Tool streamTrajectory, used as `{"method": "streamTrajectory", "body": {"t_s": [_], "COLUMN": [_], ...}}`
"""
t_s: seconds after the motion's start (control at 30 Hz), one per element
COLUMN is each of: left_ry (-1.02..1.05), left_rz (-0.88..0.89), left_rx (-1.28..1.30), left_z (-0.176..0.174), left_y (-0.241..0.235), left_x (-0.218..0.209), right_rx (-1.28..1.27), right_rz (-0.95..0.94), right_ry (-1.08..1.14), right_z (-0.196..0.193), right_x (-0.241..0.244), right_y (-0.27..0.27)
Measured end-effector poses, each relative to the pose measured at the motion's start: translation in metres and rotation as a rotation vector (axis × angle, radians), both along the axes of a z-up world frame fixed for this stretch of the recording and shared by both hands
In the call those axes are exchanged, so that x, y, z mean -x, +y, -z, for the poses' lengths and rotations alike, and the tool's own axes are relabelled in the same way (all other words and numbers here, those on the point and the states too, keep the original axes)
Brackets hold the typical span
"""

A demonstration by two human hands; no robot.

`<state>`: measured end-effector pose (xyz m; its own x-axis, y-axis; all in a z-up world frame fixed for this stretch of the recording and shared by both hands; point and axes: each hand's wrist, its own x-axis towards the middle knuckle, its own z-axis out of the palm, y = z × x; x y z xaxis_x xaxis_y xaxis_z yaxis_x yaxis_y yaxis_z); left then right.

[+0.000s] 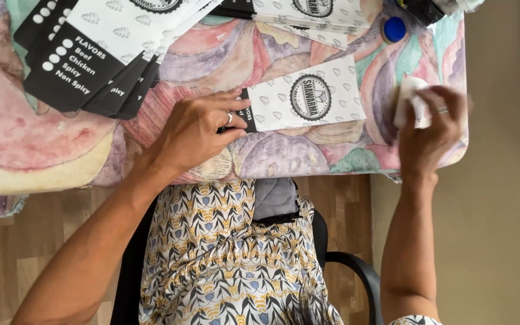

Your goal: The person applies glue from a bottle onto paper food packaging wraps and presses them together by hand.

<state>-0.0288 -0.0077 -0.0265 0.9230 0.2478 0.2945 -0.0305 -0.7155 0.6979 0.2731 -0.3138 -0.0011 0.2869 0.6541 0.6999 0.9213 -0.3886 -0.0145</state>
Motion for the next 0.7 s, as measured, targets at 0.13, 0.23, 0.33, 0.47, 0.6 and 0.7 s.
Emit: {"method": "streamTrajectory", "body": {"t_s": [0.13, 0.23, 0.33, 0.47, 0.6, 0.7], "left_ry": [-0.065, -0.055, -0.077, -0.066, -0.067, -0.006], "left_rz": [0.022, 0.011, -0.004, 0.026, 0.064, 0.105], "left_rx": [-0.078, -0.169, -0.173, -0.215, -0.334, -0.392], "left_z": [0.011, 0.003, 0.009, 0.009, -0.005, 0.005], "left_y": [-0.004, -0.009, -0.009, -0.011, -0.019, -0.017], "left_x": [0.001, 0.003, 0.004, 0.008, 0.015, 0.022], "right_rx": [0.03, 0.117, 0.165, 0.198, 0.103, 0.258], "right_rz": [-0.446, -0.525, -0.531, -0.461, -0.484, -0.544], "right_ry": [0.282, 0.255, 0.303, 0.224, 0.211, 0.261], "right_z": [-0.01, -0.021, -0.013, -0.003, 0.004, 0.001], "right_x": [0.068, 0.083, 0.073, 0.07, 0.099, 0.141], "right_y": [0.058, 0.071, 0.07, 0.071, 0.105, 0.135]}}
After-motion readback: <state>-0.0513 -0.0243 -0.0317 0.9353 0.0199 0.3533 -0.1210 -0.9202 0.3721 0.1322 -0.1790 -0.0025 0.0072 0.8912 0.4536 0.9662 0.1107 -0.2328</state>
